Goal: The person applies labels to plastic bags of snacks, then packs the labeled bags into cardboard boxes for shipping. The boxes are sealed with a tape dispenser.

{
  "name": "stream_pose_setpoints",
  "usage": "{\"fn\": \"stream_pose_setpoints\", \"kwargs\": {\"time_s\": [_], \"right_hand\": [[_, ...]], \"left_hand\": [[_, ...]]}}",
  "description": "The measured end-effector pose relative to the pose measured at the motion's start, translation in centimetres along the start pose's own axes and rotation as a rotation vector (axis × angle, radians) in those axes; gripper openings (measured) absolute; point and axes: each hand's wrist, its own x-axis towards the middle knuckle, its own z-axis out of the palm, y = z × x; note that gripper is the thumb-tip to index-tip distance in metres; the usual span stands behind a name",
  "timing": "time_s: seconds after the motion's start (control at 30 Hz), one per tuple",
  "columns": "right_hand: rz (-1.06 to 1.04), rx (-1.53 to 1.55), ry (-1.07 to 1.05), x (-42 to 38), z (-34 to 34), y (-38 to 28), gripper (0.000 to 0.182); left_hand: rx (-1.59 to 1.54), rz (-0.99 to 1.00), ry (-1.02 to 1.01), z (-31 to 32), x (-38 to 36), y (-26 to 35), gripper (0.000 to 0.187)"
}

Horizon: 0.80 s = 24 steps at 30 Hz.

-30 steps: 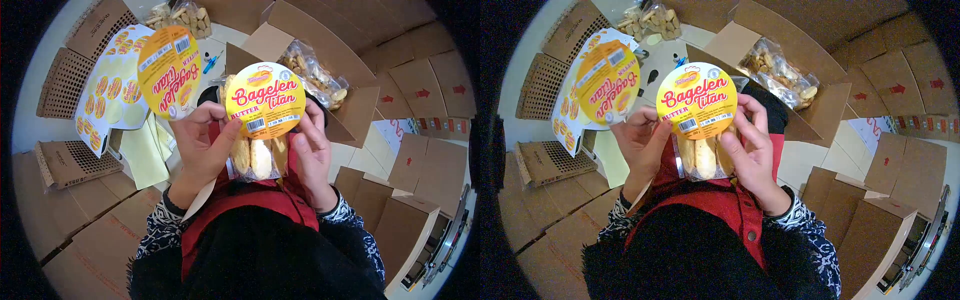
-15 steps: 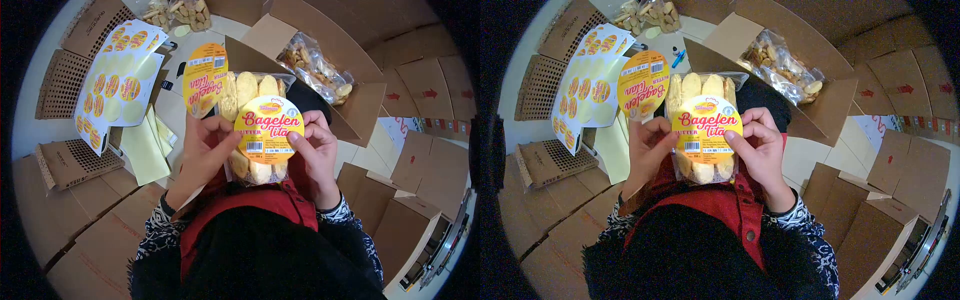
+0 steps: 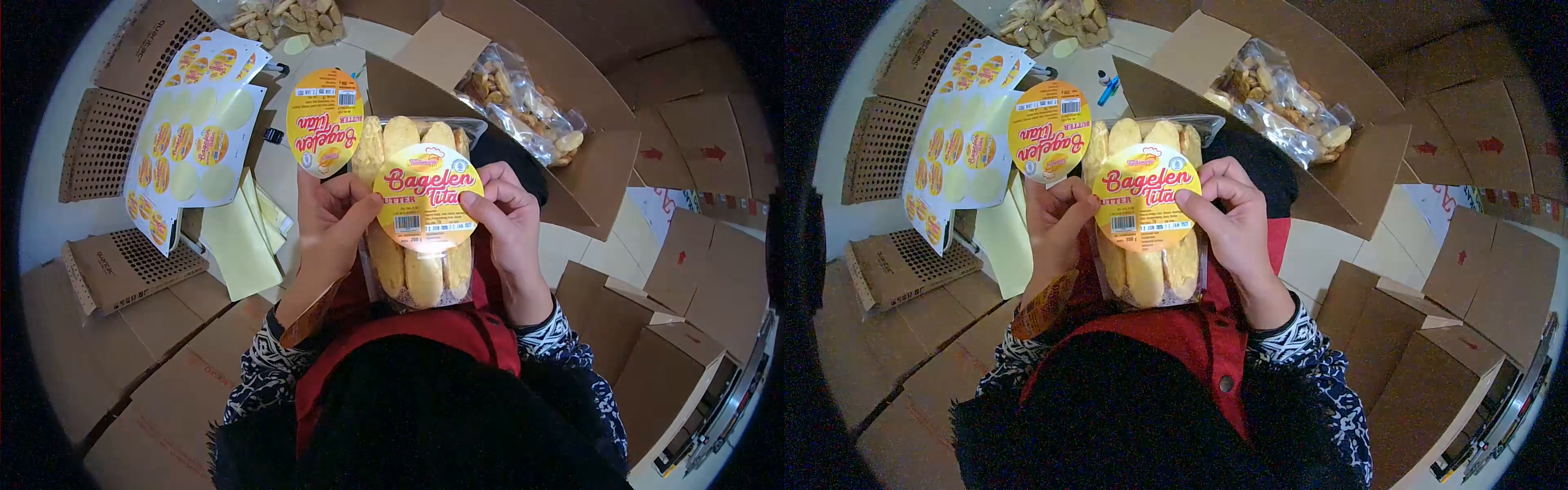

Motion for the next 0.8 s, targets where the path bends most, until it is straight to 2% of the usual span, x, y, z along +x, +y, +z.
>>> {"fn": "stream_pose_setpoints", "kwargs": {"time_s": [0.53,0.8], "right_hand": [[0.039,-0.069,-0.033,0.6,-0.6,0.7,0.011],[-0.071,-0.232,-0.062,1.1,-0.8,1.3,0.017]], "left_hand": [[0.086,0.008,-0.028,-0.3,0.1,-0.3,0.067],[0.112,0.026,-0.064,-0.8,0.6,-1.1,0.065]]}}
